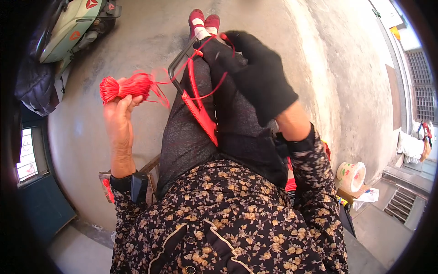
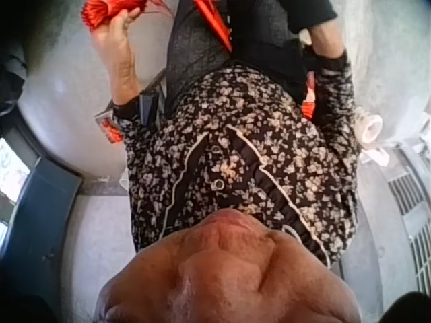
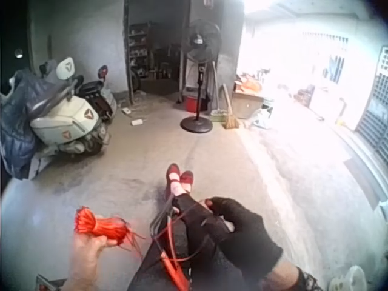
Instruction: Wrapping a red plastic cord around a black metal chair frame for furniture manufacturing.
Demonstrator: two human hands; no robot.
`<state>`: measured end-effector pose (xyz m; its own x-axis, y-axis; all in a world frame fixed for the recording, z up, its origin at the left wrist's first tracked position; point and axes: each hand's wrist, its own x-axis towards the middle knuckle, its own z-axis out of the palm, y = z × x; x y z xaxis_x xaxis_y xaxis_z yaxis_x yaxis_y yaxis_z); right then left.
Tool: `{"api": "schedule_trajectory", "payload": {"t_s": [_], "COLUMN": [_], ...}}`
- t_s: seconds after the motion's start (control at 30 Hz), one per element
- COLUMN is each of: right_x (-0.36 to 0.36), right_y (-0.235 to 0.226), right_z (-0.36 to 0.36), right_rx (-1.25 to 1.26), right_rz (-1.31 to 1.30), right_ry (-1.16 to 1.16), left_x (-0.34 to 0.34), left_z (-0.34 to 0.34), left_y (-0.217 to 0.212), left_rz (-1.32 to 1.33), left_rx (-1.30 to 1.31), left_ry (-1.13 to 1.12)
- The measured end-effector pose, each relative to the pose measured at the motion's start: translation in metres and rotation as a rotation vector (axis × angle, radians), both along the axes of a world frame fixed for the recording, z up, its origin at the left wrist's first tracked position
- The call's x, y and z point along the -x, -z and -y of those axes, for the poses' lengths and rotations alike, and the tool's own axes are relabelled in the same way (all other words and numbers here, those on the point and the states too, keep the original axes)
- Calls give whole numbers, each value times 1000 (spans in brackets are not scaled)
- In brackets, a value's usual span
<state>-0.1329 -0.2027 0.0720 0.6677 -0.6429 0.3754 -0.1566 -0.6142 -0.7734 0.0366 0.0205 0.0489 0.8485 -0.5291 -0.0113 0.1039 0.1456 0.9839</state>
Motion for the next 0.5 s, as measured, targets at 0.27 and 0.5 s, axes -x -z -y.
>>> {"api": "schedule_trajectory", "payload": {"t_s": [0.27, 0.5], "right_x": [-34, -4], "right_y": [59, 84], "right_z": [-39, -8], "right_rx": [-630, -461], "right_rz": [-414, 303], "right_ry": [-352, -260], "left_x": [13, 34], "left_z": [24, 36], "left_y": [48, 3], "left_rz": [741, 761], "left_rx": [-702, -382], "left_ry": [242, 50]}}
